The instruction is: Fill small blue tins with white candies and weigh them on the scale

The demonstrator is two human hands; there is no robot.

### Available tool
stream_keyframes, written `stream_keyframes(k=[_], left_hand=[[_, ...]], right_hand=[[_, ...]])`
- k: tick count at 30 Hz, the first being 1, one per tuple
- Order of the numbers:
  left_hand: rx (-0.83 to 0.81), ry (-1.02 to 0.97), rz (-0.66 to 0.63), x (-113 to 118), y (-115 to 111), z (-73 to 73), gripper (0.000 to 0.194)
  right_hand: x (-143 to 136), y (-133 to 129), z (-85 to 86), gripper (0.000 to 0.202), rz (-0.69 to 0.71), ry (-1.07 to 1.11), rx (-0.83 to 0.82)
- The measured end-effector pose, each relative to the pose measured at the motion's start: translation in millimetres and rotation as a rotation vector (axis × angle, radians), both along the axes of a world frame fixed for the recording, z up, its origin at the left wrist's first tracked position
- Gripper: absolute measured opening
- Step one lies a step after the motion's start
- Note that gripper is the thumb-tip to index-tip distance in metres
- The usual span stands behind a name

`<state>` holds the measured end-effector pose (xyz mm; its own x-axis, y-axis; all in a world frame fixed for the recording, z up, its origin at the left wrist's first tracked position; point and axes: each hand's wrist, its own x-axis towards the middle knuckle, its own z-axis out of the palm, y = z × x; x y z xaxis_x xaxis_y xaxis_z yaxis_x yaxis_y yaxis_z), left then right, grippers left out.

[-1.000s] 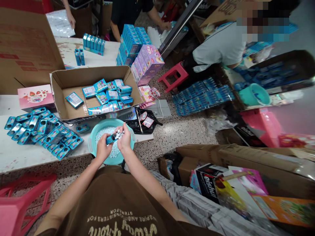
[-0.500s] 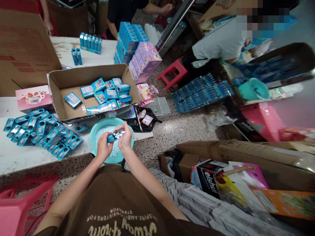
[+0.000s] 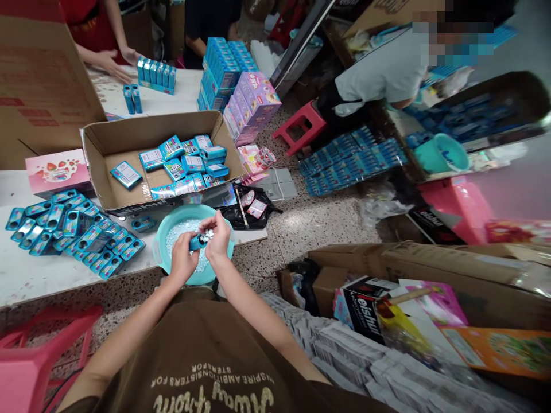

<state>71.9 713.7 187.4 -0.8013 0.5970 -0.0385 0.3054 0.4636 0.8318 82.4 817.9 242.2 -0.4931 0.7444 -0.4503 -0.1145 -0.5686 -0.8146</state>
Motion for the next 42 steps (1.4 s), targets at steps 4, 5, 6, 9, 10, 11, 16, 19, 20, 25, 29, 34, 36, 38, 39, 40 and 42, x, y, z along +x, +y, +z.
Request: stream_keyframes(k=[4,5,6,9,10,11,16,19,20,25,29,34,36,38,39,40,42], left_hand=[[0.020,-0.029,0.007,0,-1,0.7,0.037],[0.025,-0.041,0.015,1,-1,0.3,0.036],[0.031,-0.050,0.021,1,-1,-0.1,0.035],[0.056,-0.066,0.038,3,0,-1.5,0.033],[0.063,-0.066,0.045,4,0,-1.6,0.033],[0.071,-0.063,0.049,4,0,-1.6,0.033],[0.120,-0.102,0.070,4,3,0.1,0.033],[0.151,-0.114,0.100,4,4,-0.4,0.031],[0.164,-0.110,0.103,4,4,-1.1,0.031],[0.262,-0.057,0.082,5,1,-4.9,0.039],[0.324,0.013,0.066,6,1,-6.0,0.041],[0.328,0.006,0.102,6,4,-3.4,0.041],[0.320,-0.018,0.102,7,4,-1.2,0.039],[0.341,-0.040,0.107,7,5,0.0,0.036],[0.361,-0.053,0.111,7,4,-0.2,0.035],[0.379,-0.070,0.117,7,4,-1.0,0.034],[0.386,-0.116,0.154,6,1,-4.8,0.034]], right_hand=[[2,-3,-0.8,0.044,-0.011,-0.017,-0.004],[3,-4,-1.2,0.043,0.005,-0.017,0.000],[3,-4,-1.5,0.042,0.018,-0.016,0.003],[4,-4,-1.7,0.039,-0.020,-0.014,0.000],[4,-5,-1.4,0.038,-0.033,-0.012,0.004],[4,-5,-1.0,0.036,-0.030,-0.007,0.013],[5,-9,1.5,0.035,-0.063,0.058,0.038],[6,-10,3.1,0.034,-0.095,0.099,0.060],[7,-10,3.7,0.034,-0.067,0.116,0.069],[9,-4,7.7,0.035,-0.135,0.086,0.118],[7,-4,12.8,0.032,-0.123,0.074,0.139],[8,-20,23.9,0.033,0.064,0.118,0.071],[10,-23,29.2,0.036,0.077,0.125,0.054],[13,-19,34.6,0.038,0.043,0.127,0.063],[15,-14,37.0,0.038,0.017,0.131,0.078],[17,-8,38.8,0.039,-0.012,0.137,0.099],[23,6,38.2,0.038,-0.056,0.144,0.140]])
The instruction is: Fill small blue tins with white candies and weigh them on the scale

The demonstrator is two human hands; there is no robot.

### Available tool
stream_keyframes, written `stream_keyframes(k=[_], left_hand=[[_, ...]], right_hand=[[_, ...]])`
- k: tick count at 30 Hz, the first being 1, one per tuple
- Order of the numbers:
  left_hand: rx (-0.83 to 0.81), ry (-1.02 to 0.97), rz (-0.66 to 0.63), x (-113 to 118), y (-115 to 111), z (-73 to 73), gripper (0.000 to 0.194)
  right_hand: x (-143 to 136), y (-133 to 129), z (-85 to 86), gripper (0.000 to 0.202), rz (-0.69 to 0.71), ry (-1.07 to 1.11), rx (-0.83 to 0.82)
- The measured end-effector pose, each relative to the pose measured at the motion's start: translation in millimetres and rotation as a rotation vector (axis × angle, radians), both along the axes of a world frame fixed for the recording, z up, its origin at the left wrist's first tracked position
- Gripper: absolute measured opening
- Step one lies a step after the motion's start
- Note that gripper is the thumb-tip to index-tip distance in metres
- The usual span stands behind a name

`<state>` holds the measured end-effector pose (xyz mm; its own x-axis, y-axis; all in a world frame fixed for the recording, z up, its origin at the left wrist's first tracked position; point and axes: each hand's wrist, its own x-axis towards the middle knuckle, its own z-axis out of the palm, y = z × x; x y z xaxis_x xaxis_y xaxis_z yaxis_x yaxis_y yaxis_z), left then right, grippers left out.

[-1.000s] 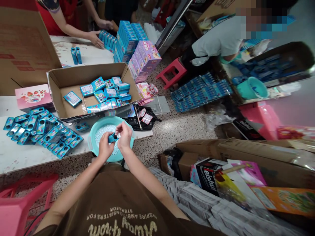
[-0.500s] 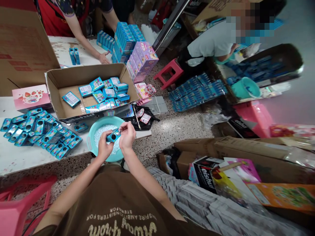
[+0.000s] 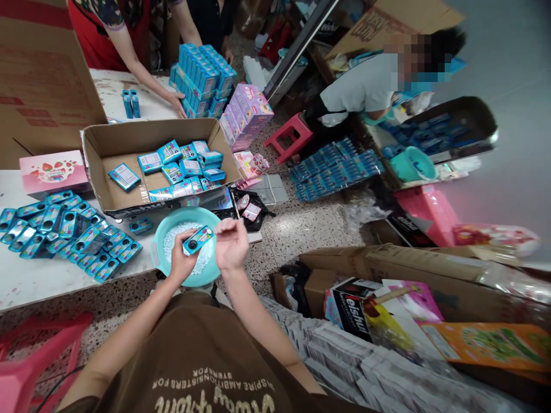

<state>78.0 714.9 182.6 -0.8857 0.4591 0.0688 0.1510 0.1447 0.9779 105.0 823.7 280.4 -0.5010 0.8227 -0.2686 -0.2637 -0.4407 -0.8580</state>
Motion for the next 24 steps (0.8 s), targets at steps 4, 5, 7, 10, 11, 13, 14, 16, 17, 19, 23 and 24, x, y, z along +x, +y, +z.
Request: stream_keyframes(k=[4,5,7,10,11,13,14,16,17,19,23,24], left_hand=[[-0.071,-0.113,0.144,-4,-16,-10.5,0.037],[-0.090,-0.130,0.196,-6,-23,-12.2,0.039],[-0.121,-0.149,0.324,-9,-39,-12.6,0.045],[-0.163,-0.158,0.481,-10,-67,-4.3,0.056],[-0.181,-0.167,0.506,-8,-76,0.2,0.058],[-0.234,-0.202,0.525,0,-92,9.7,0.057],[-0.265,-0.224,0.535,6,-98,13.7,0.055],[-0.333,-0.266,0.580,22,-108,18.6,0.051],[-0.366,-0.286,0.618,32,-112,19.6,0.050],[-0.411,-0.336,0.721,53,-117,19.7,0.051],[-0.429,-0.468,0.899,94,-118,18.8,0.049],[-0.429,-0.498,0.923,101,-117,18.5,0.048]], right_hand=[[12,27,-33.0,0.036,0.022,-0.095,0.038],[15,31,-49.3,0.035,0.076,-0.160,0.064],[24,35,-89.3,0.032,0.271,-0.327,0.192],[42,34,-154.9,0.027,0.708,-0.514,0.619],[48,33,-174.9,0.025,0.856,-0.515,0.787],[56,29,-209.1,0.025,1.142,-0.424,1.075],[57,27,-223.1,0.027,1.275,-0.348,1.178],[54,21,-245.6,0.034,1.495,-0.183,1.309],[48,17,-254.8,0.037,1.568,-0.116,1.344],[33,7,-270.6,0.043,1.615,-0.061,1.375],[7,-10,-293.6,0.056,1.536,-0.121,1.377],[6,-11,-297.1,0.057,1.561,-0.088,1.376]])
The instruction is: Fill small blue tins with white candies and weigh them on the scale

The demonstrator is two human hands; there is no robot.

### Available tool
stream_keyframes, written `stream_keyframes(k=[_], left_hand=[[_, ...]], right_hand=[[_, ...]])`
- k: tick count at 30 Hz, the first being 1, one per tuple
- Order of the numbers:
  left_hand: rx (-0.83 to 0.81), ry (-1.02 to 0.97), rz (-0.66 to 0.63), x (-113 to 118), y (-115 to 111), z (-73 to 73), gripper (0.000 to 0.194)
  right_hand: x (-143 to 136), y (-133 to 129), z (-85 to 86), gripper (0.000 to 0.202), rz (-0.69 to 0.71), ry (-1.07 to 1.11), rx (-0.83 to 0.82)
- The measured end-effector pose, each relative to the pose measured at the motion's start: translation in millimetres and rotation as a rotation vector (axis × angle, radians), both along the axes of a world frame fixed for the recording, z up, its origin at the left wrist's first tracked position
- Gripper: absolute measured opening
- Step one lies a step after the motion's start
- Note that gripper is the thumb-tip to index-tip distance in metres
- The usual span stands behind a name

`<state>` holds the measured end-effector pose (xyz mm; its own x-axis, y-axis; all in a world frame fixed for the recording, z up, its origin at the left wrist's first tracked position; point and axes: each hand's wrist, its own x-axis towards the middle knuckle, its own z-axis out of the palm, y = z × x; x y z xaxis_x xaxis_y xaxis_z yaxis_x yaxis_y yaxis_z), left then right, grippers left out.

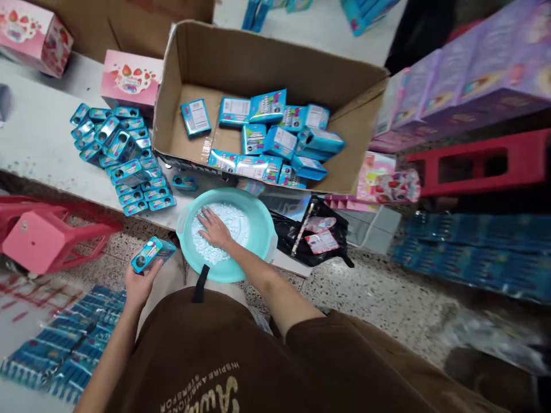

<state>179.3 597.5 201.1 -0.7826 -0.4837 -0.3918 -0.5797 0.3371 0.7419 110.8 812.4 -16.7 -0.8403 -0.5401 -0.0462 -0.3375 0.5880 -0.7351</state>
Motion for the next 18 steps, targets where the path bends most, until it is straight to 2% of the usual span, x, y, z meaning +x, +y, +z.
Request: stream_keyframes(k=[3,6,8,10,13,18], left_hand=[[0.027,-0.053,0.087,15,4,-3.7,0.047],[0.052,-0.056,0.157,20,6,-11.3,0.049],[0.058,-0.036,0.159,21,7,-15.7,0.050],[0.062,-0.024,0.135,22,8,-17.9,0.049],[0.059,-0.031,0.117,24,7,-18.1,0.047],[0.040,-0.018,0.136,27,6,-16.7,0.046]], right_hand=[[8,7,-3.8,0.053,0.210,-0.010,-0.077],[26,20,-0.3,0.052,0.394,-0.023,-0.136],[37,24,2.4,0.053,0.480,-0.028,-0.158],[46,21,4.1,0.053,0.497,-0.039,-0.187],[55,8,6.7,0.048,0.399,-0.090,-0.255],[67,-17,16.5,0.033,-0.022,-0.344,-0.438]])
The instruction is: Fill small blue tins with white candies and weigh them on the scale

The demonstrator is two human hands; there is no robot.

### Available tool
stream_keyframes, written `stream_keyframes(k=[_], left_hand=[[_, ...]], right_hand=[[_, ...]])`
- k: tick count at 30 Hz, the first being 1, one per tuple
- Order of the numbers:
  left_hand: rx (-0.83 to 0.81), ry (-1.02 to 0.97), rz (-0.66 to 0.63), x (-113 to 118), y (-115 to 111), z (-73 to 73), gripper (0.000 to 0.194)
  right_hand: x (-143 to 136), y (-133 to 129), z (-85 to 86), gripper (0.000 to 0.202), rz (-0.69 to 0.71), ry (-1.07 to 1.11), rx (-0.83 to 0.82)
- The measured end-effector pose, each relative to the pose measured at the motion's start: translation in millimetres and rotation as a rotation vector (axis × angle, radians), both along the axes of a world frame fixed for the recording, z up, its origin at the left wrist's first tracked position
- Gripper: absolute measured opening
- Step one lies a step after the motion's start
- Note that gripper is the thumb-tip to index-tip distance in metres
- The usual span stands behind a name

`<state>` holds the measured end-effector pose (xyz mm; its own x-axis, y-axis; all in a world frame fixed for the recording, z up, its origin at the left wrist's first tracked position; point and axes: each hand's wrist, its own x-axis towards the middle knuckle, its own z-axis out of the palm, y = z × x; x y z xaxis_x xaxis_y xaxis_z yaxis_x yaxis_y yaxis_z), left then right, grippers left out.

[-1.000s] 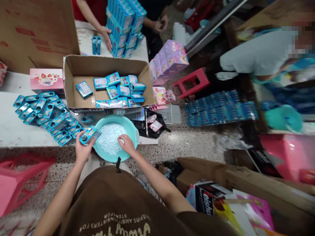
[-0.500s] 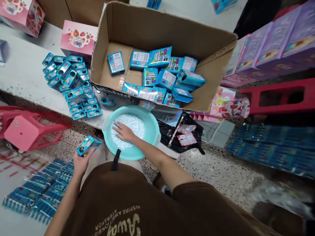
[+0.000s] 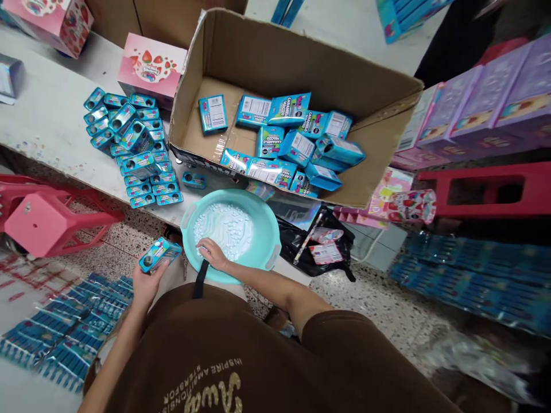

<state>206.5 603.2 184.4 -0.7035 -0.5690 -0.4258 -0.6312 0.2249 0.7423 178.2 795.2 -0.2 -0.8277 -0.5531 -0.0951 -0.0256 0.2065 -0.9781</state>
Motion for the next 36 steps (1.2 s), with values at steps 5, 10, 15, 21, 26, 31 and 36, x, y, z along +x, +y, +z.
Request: stream_keyframes(k=[5,10,15,21,26,31,36], left_hand=[[0.021,-0.002,0.006,1,1,2.7,0.043],[0.004,0.000,-0.012,0,3,4.9,0.044],[0.004,0.060,-0.080,-3,8,6.4,0.048],[-0.026,0.183,-0.333,-20,23,3.4,0.042],[-0.069,0.288,-0.646,-48,44,-1.6,0.035],[-0.252,0.398,-0.916,-72,74,-9.0,0.046],[-0.278,0.450,-1.037,-79,105,-16.0,0.058]], right_hand=[[7,-4,4.5,0.031,-0.147,-0.336,-0.028],[1,-4,6.9,0.027,-0.235,-0.595,-0.055],[-17,-9,13.0,0.041,-0.437,-0.909,-0.212],[-43,12,49.4,0.030,-0.706,-1.290,-0.678],[-61,39,112.4,0.021,-0.882,-1.263,-1.169],[-67,52,173.3,0.023,-1.016,-1.046,-1.359],[-67,51,197.6,0.028,-1.318,-0.852,-1.259]])
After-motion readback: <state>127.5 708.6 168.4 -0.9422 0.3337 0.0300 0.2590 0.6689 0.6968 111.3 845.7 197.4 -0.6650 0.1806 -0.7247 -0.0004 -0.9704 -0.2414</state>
